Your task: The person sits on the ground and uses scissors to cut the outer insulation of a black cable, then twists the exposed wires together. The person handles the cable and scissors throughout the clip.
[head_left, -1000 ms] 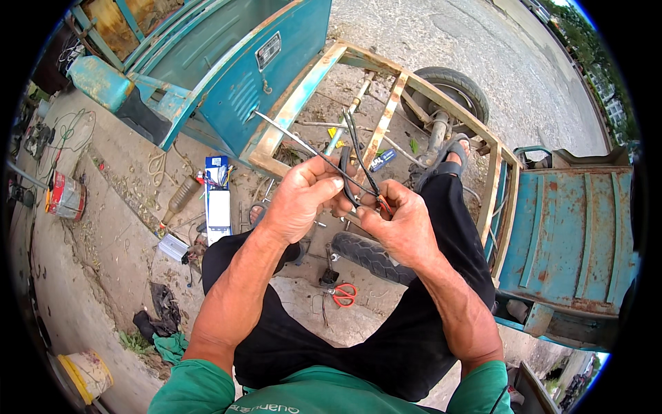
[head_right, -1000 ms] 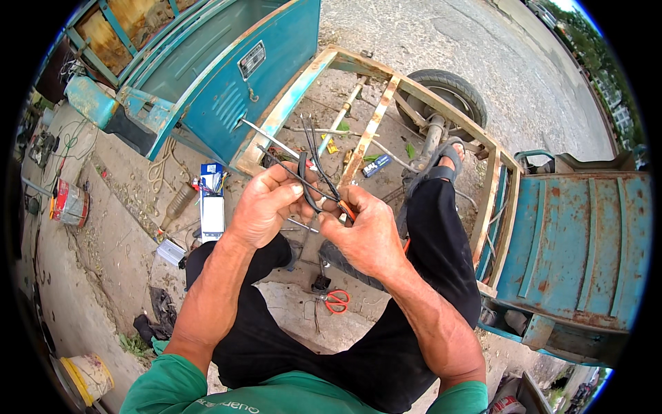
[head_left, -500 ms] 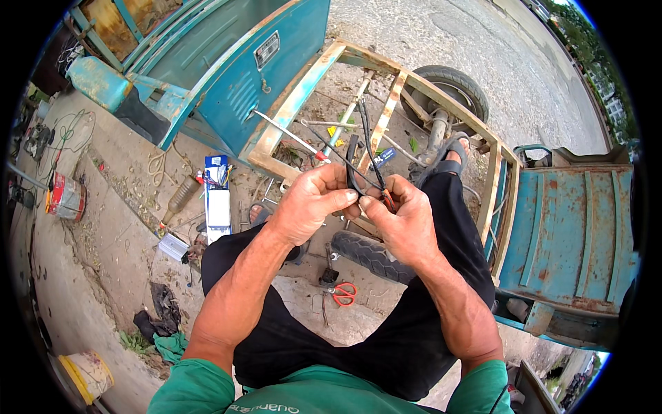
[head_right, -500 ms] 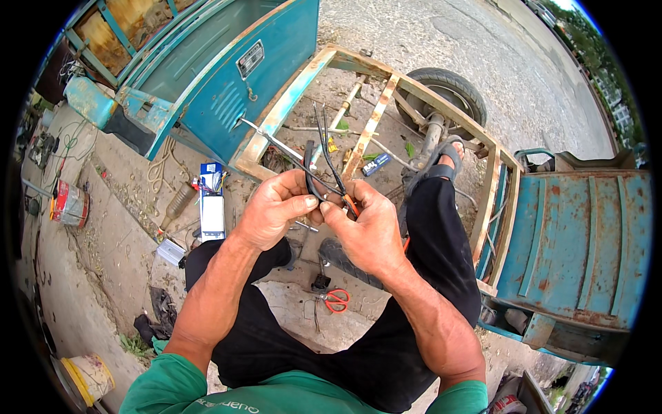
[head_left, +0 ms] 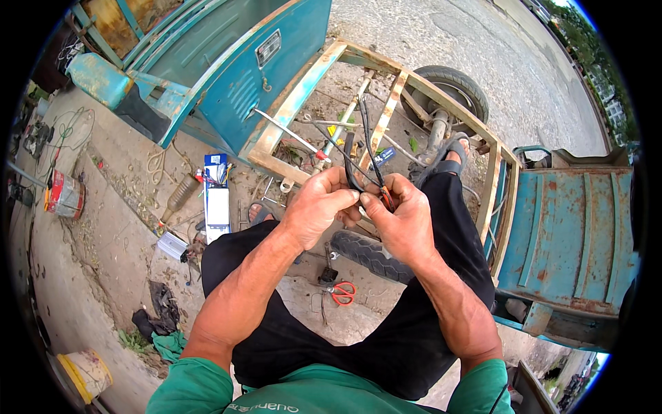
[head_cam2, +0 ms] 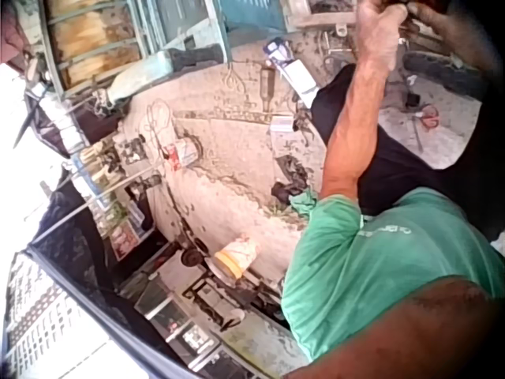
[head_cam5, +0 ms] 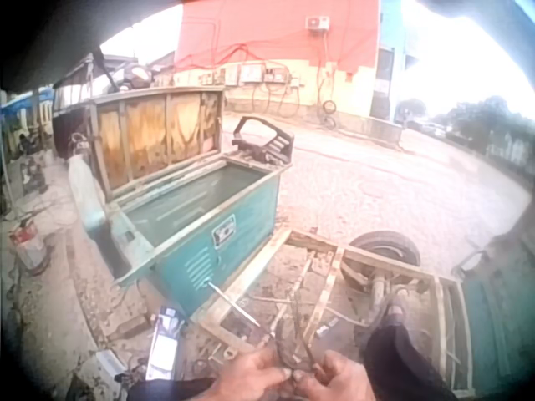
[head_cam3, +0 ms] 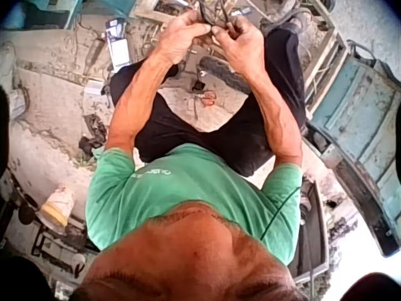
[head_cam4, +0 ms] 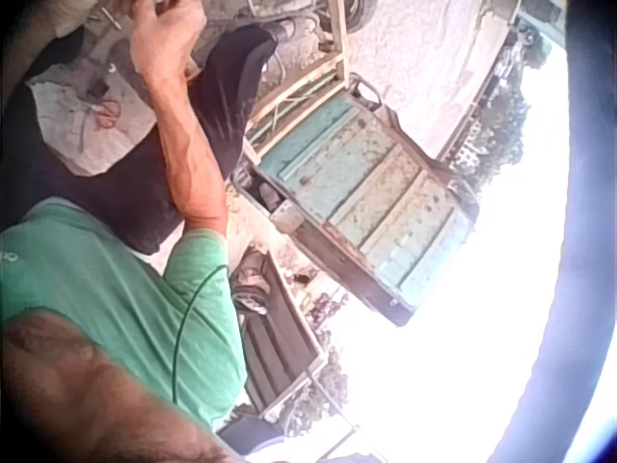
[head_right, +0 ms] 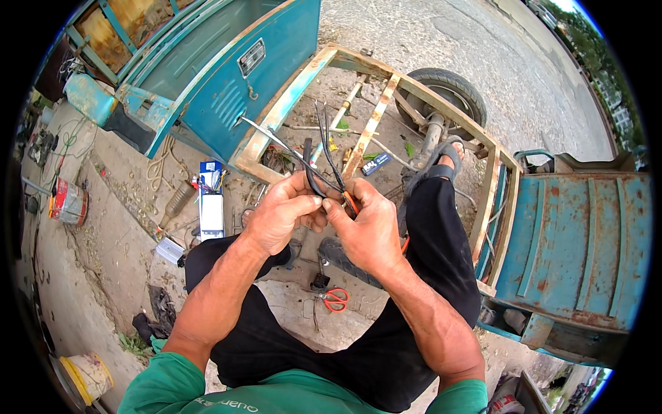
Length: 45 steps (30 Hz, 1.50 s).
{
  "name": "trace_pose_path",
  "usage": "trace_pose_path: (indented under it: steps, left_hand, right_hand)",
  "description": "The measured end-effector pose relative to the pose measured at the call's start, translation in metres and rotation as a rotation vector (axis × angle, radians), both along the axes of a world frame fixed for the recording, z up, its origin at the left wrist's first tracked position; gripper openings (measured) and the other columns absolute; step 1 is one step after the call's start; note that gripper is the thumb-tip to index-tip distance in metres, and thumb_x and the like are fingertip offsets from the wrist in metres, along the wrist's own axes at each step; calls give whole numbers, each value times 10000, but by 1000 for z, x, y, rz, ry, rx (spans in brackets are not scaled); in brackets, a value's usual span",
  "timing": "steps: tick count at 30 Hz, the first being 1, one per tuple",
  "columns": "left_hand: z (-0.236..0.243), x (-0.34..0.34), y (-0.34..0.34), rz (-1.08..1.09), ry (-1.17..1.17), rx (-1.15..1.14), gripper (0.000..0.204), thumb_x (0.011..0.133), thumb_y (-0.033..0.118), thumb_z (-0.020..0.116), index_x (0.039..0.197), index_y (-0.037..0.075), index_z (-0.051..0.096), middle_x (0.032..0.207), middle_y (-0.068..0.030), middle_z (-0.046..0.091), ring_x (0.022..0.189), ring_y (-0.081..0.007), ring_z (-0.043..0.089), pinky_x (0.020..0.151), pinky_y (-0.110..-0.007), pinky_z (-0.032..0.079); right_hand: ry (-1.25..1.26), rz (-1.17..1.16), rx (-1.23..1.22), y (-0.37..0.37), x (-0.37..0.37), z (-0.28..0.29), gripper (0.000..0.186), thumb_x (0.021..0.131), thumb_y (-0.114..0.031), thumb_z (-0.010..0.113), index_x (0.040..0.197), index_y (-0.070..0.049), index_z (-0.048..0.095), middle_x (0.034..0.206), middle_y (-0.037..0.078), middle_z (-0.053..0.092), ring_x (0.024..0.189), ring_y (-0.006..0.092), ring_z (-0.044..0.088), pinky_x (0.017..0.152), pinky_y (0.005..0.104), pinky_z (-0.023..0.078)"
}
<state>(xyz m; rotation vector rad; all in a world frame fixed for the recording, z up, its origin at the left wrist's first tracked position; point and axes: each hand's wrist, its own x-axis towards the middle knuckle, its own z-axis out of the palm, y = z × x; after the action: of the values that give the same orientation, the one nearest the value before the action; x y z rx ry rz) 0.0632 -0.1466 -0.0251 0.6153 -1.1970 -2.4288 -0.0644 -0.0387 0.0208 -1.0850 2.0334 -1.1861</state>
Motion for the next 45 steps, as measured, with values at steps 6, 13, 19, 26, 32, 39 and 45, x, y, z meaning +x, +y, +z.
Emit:
trace_pose_path:
  steps: [6,13,19,26,32,39,45]
  left_hand:
    - [-1,1,-1,-1,-42,-93,175,882,18,529,1041,28,600,883,-46,641,702,-118,604,644,-281,513]
    - [-4,-1,1,51,19,-94,168,884,25,548,1048,30,587,877,-41,644,692,-110,600,630,-260,501]
    - [0,-6,5,76,16,-150,117,938,92,550,1016,8,568,864,-39,635,650,-85,578,601,-244,500]
    - [-10,-8,2,187,-45,-234,134,959,146,568,983,14,553,801,-54,641,608,-97,576,551,-251,484]
    - [-4,-8,-3,260,-75,-216,126,953,135,571,949,12,546,766,-63,638,602,-107,602,552,-248,503]
    - [8,-11,0,323,-42,-196,92,941,103,584,941,14,558,780,-50,650,616,-96,606,556,-240,500]
    - [10,-13,1,361,-46,-222,76,930,86,603,937,19,566,780,-53,663,626,-84,609,562,-230,496]
  right_hand:
    - [122,48,23,1,0,-1,203,851,-108,694,957,41,607,706,32,592,622,80,486,560,281,433]
    - [-378,5,30,-4,-3,8,138,880,-59,655,979,28,611,739,-10,596,623,27,482,537,229,410]
    - [-256,-17,-7,-4,-4,-2,175,875,-81,666,1005,26,617,740,-15,591,645,31,483,558,237,422]
    - [4,-59,-167,-5,-2,-15,294,876,-164,681,1066,52,623,793,51,627,659,84,528,596,268,450]
    - [27,12,-207,4,-5,-13,291,963,-198,567,1127,30,643,776,73,570,665,140,541,621,307,453]
    - [-65,-24,-243,1,5,-9,260,933,-102,616,1149,42,625,794,31,561,666,76,528,594,242,455]
    - [7,-14,-250,1,4,-9,284,866,-38,690,1124,38,597,784,31,612,674,67,565,601,235,474]
